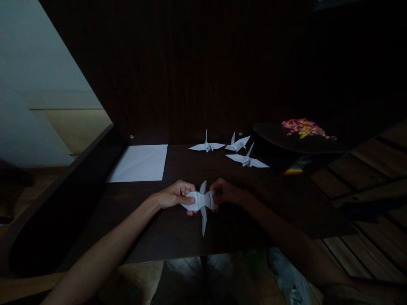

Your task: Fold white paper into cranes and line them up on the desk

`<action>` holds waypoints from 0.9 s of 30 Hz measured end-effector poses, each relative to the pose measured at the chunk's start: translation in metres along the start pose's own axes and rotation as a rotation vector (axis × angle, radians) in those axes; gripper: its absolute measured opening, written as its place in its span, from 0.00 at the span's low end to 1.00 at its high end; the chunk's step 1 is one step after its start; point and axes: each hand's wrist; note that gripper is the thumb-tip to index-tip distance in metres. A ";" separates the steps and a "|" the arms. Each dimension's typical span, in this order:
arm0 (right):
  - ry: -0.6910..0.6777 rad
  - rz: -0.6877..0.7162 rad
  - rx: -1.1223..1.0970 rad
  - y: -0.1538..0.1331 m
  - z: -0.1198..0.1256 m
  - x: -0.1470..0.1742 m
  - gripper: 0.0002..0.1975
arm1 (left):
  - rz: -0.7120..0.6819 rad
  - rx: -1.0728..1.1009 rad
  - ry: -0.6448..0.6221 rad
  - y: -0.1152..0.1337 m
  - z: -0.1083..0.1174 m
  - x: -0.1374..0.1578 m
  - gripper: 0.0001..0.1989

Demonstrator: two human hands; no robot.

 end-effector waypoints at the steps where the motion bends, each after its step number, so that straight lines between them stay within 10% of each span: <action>1: -0.010 0.002 -0.005 -0.001 -0.001 0.000 0.22 | -0.003 -0.006 0.000 0.000 0.000 0.000 0.17; 27: -0.022 0.071 0.070 0.000 -0.001 0.001 0.22 | -0.008 -0.036 -0.004 0.002 -0.003 0.004 0.17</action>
Point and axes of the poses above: each hand's wrist, its own x-axis away from the middle knuckle, its own z-axis out of the back of the hand, y = z × x, and after that the axes turned 14 degrees about z, right-handed
